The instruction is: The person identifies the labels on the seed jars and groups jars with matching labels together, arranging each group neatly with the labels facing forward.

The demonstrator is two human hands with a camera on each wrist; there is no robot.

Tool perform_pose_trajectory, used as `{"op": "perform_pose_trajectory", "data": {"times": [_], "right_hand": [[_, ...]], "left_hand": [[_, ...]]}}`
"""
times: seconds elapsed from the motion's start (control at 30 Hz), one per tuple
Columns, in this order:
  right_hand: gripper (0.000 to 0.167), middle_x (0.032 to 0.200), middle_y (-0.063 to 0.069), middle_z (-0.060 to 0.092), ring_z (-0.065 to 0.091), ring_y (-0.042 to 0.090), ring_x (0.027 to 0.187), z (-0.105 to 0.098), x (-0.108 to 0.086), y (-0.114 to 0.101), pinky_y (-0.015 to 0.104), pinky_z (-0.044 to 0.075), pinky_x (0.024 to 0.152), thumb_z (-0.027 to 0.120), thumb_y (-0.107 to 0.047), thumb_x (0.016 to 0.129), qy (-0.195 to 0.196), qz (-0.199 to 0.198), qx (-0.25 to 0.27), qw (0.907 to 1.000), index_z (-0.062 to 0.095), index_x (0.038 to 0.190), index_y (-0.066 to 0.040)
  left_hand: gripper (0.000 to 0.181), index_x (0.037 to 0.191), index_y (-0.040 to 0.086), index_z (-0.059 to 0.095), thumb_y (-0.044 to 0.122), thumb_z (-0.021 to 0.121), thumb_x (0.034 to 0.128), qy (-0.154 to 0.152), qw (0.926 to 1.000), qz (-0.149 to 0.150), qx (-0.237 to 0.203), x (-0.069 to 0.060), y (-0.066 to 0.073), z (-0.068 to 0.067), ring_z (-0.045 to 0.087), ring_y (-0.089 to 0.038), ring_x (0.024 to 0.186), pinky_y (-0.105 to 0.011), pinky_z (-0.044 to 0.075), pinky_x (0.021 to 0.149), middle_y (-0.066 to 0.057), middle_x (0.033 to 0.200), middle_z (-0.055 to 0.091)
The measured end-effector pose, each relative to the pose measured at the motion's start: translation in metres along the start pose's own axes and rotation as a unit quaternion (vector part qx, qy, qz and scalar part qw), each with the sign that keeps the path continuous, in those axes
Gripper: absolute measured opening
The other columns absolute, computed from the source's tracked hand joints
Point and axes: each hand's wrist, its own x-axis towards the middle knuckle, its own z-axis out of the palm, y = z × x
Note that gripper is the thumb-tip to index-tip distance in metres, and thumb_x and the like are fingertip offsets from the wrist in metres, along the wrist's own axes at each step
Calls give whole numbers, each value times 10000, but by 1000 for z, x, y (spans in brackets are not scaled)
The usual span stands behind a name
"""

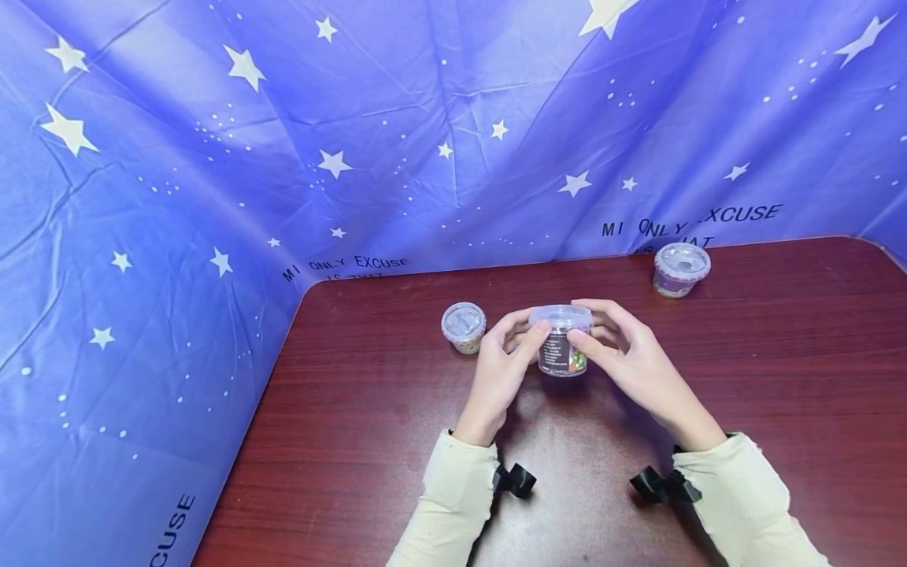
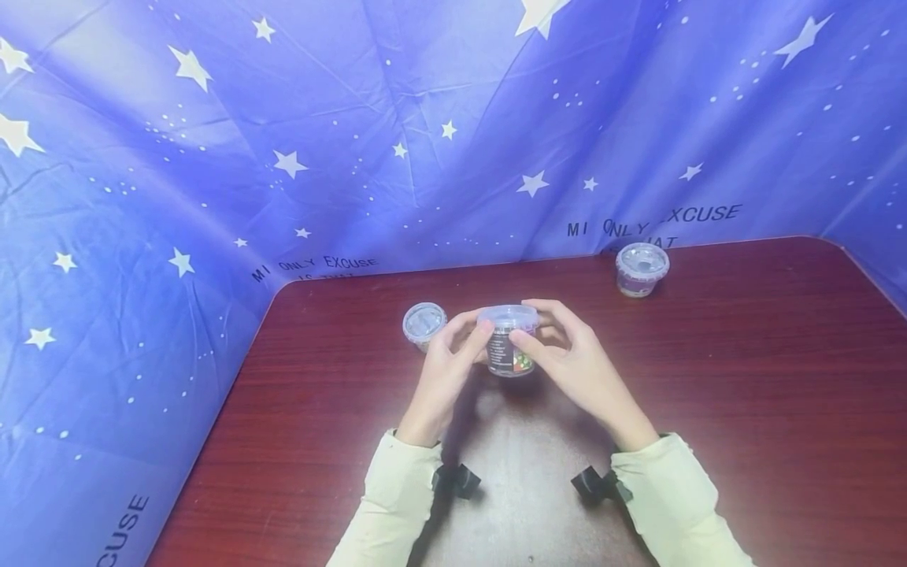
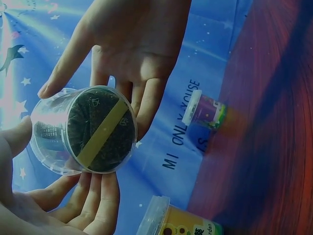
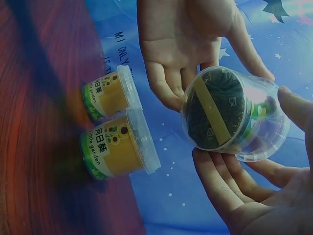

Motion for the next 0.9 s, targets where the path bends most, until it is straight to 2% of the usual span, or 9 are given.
{"op": "perform_pose_trajectory", "data": {"times": [0.17, 0.3, 0.5, 0.6, 0.7, 0.9], "right_hand": [[405, 1108, -32, 656, 658, 52, 980, -3, 1, 0, 169, 536, 816, 580, -146, 1008, -136, -39, 160, 9998, 501, 1386, -22], [385, 1126, 4, 649, 658, 62, 1011, -7, 2, 0, 213, 566, 852, 518, -128, 1035, -322, -60, 573, 9978, 489, 1395, 6], [380, 1217, 21, 632, 655, 87, 1067, -11, 1, 0, 235, 566, 877, 485, -131, 1048, -667, -8, 914, 9936, 491, 1423, -69], [380, 1260, 20, 617, 649, 92, 1090, -11, 2, -1, 237, 561, 889, 479, -126, 1049, -785, 33, 1053, 9913, 487, 1427, -80], [379, 1266, 23, 617, 645, 95, 1092, -11, 3, 0, 235, 561, 883, 489, -117, 1044, -779, 5, 995, 9920, 495, 1421, -80], [381, 1278, 19, 629, 625, 83, 1133, -12, 2, 0, 191, 537, 896, 540, -127, 1024, -493, -40, 632, 9968, 533, 1404, -106]], "left_hand": [[351, 1283, 31, 624, 190, 635, 970, -90, 10000, 31, 24, 1, 1, -2, 630, -77, 919, -214, 548, 770, -112, 1113, 669], [349, 1308, 41, 613, 198, 597, 997, -387, 9992, 94, 38, 2, 2, -5, 631, -87, 959, -242, 557, 815, -130, 1163, 661], [352, 1325, 15, 590, 194, 551, 1024, -888, 9959, 145, -71, 4, 2, -8, 634, -86, 981, -406, 554, 922, -155, 1186, 645], [364, 1336, 17, 581, 212, 539, 1031, -1039, 9945, 126, -75, 4, 2, -9, 630, -81, 996, -412, 545, 941, -142, 1215, 636], [367, 1348, 25, 575, 210, 535, 1034, -1131, 9934, 91, -144, 4, 3, -12, 626, -88, 1017, -366, 548, 934, -137, 1247, 626], [378, 1378, 28, 550, 184, 529, 1034, -1261, 9916, 0, -300, 3, 5, -14, 637, -108, 1028, -346, 552, 935, -161, 1286, 609]]}}
